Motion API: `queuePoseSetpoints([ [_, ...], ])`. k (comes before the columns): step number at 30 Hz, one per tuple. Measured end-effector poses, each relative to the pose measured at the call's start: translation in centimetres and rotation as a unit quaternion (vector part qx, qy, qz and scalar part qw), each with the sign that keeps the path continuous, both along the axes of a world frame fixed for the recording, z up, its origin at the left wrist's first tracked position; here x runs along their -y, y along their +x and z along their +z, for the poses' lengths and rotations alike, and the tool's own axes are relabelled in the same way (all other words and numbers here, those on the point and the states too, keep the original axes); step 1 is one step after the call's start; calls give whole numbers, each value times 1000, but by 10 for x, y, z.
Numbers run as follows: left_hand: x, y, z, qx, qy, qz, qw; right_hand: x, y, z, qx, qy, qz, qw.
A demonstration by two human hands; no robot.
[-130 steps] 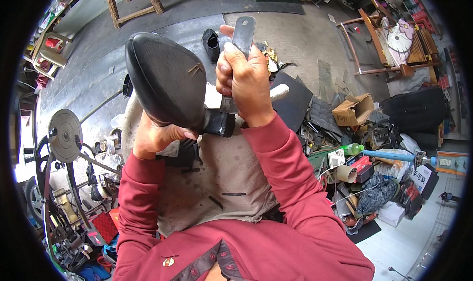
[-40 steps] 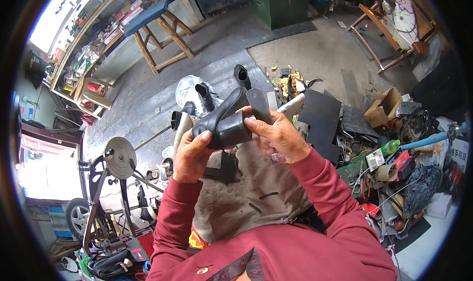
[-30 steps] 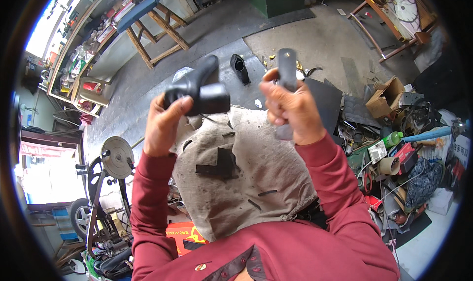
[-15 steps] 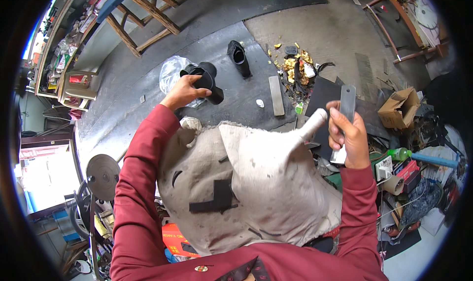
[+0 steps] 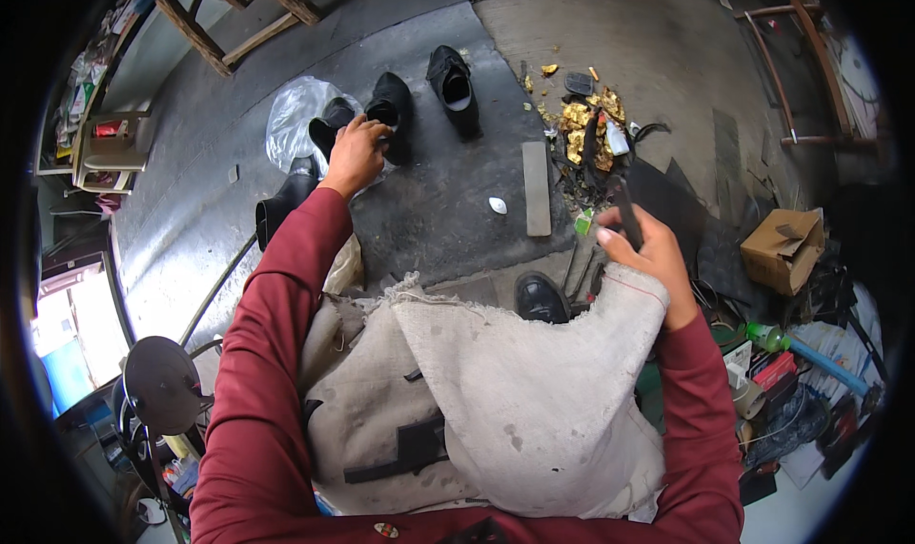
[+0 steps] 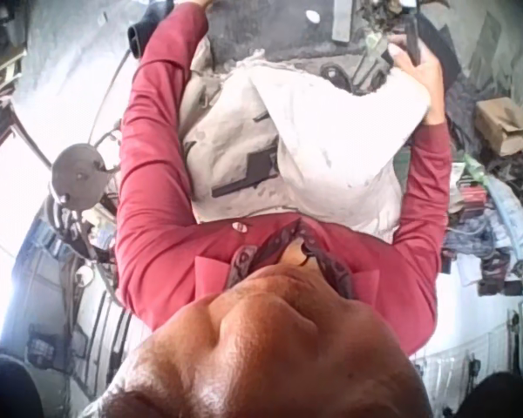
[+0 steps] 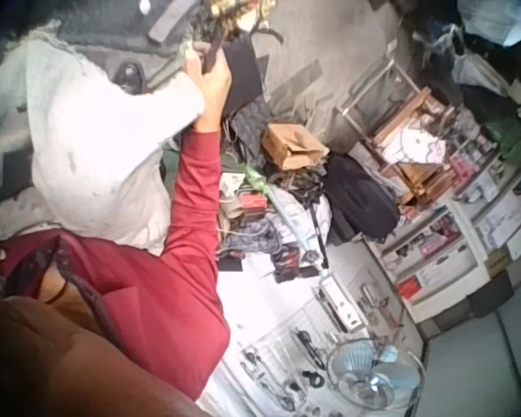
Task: The person uses a metal scraper to trim and smooth the sole edges of a black leather shoe. They repeatedly scrape the sole perimeter, rotate the shoe to access different areas, and inspect the sole. The person then picks up a second shoe and a piece of black rubber material, preparing to continue the repair.
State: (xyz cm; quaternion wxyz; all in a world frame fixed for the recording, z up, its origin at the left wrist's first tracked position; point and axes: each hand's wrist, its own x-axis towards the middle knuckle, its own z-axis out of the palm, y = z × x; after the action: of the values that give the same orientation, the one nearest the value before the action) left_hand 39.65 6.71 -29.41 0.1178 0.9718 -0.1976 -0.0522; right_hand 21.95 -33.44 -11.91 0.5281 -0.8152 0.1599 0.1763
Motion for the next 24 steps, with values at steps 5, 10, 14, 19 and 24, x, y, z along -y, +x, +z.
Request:
queuePoseSetpoints([
  [5, -9, -26, 38, -10, -170, 57, 984, -47, 40, -30, 15, -32, 94, 995],
  [10, -52, -123, 137, -205, -421, 128, 874, -94, 106, -80, 100, -118, 230, 961],
  [14, -72, -230, 227, -219, -504, 293, 782, -123, 159, -134, 153, -201, 256, 933],
  [19, -51, -309, 267, -60, -443, 302, 842, -135, 195, -194, 162, -304, 257, 903],
  [24, -59, -316, 260, -87, -424, 357, 828, -129, 205, -224, 220, -325, 217, 894],
])
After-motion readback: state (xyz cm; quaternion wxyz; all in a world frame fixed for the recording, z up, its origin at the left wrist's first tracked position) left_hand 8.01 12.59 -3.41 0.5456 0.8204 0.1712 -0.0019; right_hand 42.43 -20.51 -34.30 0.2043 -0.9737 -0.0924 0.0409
